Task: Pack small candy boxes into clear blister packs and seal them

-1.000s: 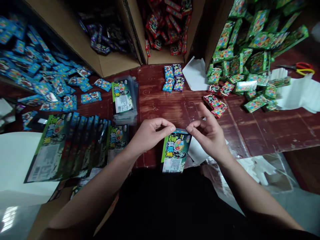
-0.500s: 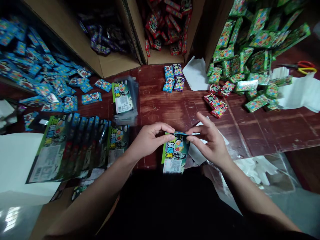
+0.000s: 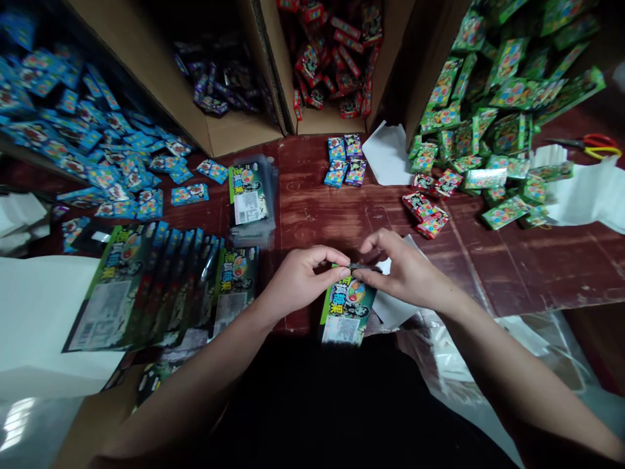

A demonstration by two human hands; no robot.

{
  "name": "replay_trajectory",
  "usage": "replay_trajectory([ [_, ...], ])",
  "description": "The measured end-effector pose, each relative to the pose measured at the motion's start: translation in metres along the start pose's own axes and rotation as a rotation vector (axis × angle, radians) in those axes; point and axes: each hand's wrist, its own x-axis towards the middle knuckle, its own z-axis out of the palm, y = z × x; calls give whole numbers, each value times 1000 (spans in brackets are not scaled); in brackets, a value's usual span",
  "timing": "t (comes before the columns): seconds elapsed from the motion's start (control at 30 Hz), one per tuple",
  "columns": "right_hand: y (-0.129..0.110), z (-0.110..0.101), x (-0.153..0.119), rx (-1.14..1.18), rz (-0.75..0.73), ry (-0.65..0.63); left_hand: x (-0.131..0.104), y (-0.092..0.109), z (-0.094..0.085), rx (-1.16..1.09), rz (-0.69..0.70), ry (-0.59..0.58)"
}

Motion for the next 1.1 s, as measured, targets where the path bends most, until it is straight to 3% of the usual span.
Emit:
replay_trajectory([
  [0.17,-6,-4,-2,-45,-141,92,-3,-4,-1,-10,-10,21],
  [0.27,-6,-6,2,32,-35,134,-4,-7,-2,-13,5,15],
  [0.4,-7,-7,6,95,-3,9,-2,-13,-3,2,-2,27],
  [0.53,-13,-14,5,190,-49,33,2,-18,-5,12,-44,33],
  [0.7,-5,-10,5,151,6,-94,3,-19,-4,12,-40,27],
  [0.9,4,7,2,47,16,27,-1,-16,-1,7,-40,24],
  [1.0,0,7,-5,-77,-58,67,-3,-15,1,14,-54,45],
  [1.1,3,5,-4,-92,-93,-93,-13,-10,-3,37,-39,70],
])
